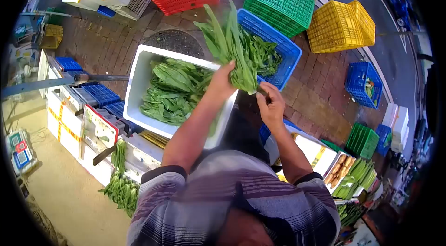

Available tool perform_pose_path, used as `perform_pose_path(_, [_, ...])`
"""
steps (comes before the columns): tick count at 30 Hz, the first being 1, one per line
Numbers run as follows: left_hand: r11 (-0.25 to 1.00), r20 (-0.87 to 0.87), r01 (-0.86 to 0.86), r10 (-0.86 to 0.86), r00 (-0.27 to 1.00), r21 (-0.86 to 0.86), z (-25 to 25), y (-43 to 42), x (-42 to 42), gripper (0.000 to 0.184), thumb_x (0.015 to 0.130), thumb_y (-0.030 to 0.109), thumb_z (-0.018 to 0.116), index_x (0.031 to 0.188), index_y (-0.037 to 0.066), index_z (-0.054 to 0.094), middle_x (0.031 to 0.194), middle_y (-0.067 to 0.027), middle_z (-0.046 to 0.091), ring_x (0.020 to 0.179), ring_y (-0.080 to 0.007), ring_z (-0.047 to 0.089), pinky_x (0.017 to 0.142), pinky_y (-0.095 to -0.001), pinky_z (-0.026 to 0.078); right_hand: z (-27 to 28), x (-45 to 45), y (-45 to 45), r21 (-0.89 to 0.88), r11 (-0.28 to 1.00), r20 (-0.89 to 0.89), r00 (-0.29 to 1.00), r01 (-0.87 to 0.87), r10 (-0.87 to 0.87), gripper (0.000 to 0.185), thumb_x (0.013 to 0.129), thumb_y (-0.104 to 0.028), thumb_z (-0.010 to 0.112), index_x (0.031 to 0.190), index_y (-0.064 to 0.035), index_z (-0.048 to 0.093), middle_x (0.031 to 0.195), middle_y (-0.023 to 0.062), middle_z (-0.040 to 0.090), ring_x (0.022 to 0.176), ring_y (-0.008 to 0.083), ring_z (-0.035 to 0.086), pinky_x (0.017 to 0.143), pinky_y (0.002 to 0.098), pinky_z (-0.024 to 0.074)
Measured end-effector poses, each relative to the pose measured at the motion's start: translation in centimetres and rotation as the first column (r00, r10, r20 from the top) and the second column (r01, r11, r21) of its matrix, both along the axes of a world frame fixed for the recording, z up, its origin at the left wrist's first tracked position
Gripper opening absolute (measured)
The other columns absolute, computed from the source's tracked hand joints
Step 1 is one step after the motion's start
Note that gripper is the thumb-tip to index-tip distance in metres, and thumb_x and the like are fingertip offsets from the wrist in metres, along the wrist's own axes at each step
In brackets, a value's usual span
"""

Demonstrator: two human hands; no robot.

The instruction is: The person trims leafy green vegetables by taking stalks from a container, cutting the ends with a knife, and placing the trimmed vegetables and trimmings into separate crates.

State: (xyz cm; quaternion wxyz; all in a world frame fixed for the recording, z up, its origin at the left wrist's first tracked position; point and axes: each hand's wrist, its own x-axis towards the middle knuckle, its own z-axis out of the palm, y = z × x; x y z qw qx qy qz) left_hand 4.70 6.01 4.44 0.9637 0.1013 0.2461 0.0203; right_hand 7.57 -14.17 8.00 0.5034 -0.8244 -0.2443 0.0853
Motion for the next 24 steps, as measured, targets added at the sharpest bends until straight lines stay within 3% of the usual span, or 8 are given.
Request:
perform_pose_path(4, [0.859, 0.053, 0.031, -0.067, 0.996, 0.511, -0.8, 0.6, -2.6, 0.038, 0.104, 0.023, 0.046, 0.134, 0.001, 0.05, 0.121, -0.0149, 0.063, 0.109, -0.0309, 0.064, 0.096, -0.049, 0.053, -0.5, -1.1, 1.8, -0.06, 0.998, -0.155, 0.987, 0.02, -0.029, 0.038, 0.084, -0.009, 0.074, 0.12, 0.0009, 0.064, 0.114, 0.0163, 0.067, 0.103, 0.0265, 0.065, 0.089, 0.0322, 0.0509])
perform_pose_path(6, [0.984, 0.006, -0.037, 0.037, 0.999, 0.175, -0.4, 0.9, -3.1, 0.036, 0.102, 0.018, 0.049, 0.135, 0.001, 0.049, 0.124, -0.0151, 0.063, 0.111, -0.0298, 0.064, 0.096, -0.0468, 0.054, -3.3, -1.7, 2.0, 0.031, 0.999, -0.286, 0.958, 0.033, -0.023, 0.046, 0.086, -0.012, 0.073, 0.127, 0.0026, 0.059, 0.119, 0.0136, 0.067, 0.104, 0.0226, 0.064, 0.09, 0.0317, 0.0501])
perform_pose_path(8, [0.933, -0.063, 0.019, 0.004, 0.998, 0.36, 0.2, 1.2, -3.9, 0.038, 0.1, 0.012, 0.054, 0.135, 0.0, 0.05, 0.125, -0.0146, 0.063, 0.112, -0.0287, 0.064, 0.096, -0.0431, 0.054, -5.2, -2.3, 2.4, 0.074, 0.995, -0.411, 0.911, 0.063, -0.027, 0.05, 0.086, -0.011, 0.073, 0.131, 0.0032, 0.057, 0.121, 0.0117, 0.066, 0.105, 0.0187, 0.062, 0.091, 0.0313, 0.0497])
perform_pose_path(10, [0.516, -0.14, 0.194, -0.142, 0.98, 0.834, -0.5, 2.1, -5.6, 0.039, 0.097, 0.009, 0.058, 0.134, -0.003, 0.053, 0.124, -0.0138, 0.064, 0.11, -0.0259, 0.065, 0.094, -0.04, 0.053, -7.6, -2.8, 2.0, 0.05, 0.999, -0.451, 0.891, -0.02, 0.041, 0.056, 0.087, -0.011, 0.071, 0.137, 0.0038, 0.052, 0.121, 0.0092, 0.065, 0.105, 0.0134, 0.06, 0.09, 0.0287, 0.0489])
perform_pose_path(13, [0.93, -0.055, 0.009, 0.012, 0.998, 0.369, -0.6, 1.4, -6.8, 0.041, 0.093, 0.009, 0.066, 0.13, -0.002, 0.055, 0.12, -0.0117, 0.066, 0.104, -0.021, 0.066, 0.092, -0.0359, 0.053, -6.1, -3.2, 2.9, 0.045, 0.988, -0.622, 0.769, -0.151, 0.146, 0.056, 0.087, -0.008, 0.071, 0.138, 0.002, 0.05, 0.118, 0.0073, 0.066, 0.104, 0.0139, 0.061, 0.092, 0.0284, 0.0482])
perform_pose_path(16, [0.904, -0.058, -0.028, 0.059, 0.997, 0.428, -1.0, 1.9, -9.9, 0.039, 0.093, 0.009, 0.066, 0.13, -0.001, 0.056, 0.118, -0.0095, 0.067, 0.104, -0.0196, 0.065, 0.092, -0.0349, 0.052, -5.3, -5.0, 5.1, 0.072, 0.981, -0.649, 0.739, -0.18, 0.183, 0.057, 0.088, -0.011, 0.07, 0.138, 0.0029, 0.048, 0.09, 0.0005, 0.062, 0.063, 0.0054, 0.052, 0.051, 0.0209, 0.0414])
perform_pose_path(17, [0.896, -0.028, -0.089, 0.112, 0.993, 0.435, -0.8, 2.2, -10.7, 0.037, 0.093, 0.008, 0.066, 0.128, -0.001, 0.058, 0.116, -0.0076, 0.068, 0.102, -0.0192, 0.065, 0.092, -0.0335, 0.052, -5.7, -5.2, 5.6, 0.081, 0.977, -0.686, 0.7, -0.199, 0.199, 0.057, 0.085, -0.004, 0.07, 0.138, -0.0003, 0.051, 0.109, 0.006, 0.067, 0.09, 0.0112, 0.062, 0.075, 0.0242, 0.051])
perform_pose_path(24, [0.796, -0.019, -0.501, 0.538, 0.843, 0.34, -3.7, 2.9, -19.9, 0.049, 0.085, 0.004, 0.074, 0.13, -0.002, 0.056, 0.121, -0.012, 0.066, 0.109, -0.0216, 0.064, 0.096, -0.0363, 0.052, -6.4, -8.5, 11.1, 0.033, 0.854, -0.699, 0.598, -0.52, 0.391, 0.056, 0.09, -0.007, 0.066, 0.143, -0.0013, 0.047, 0.109, 0.0046, 0.063, 0.081, 0.0076, 0.061, 0.064, 0.0217, 0.0505])
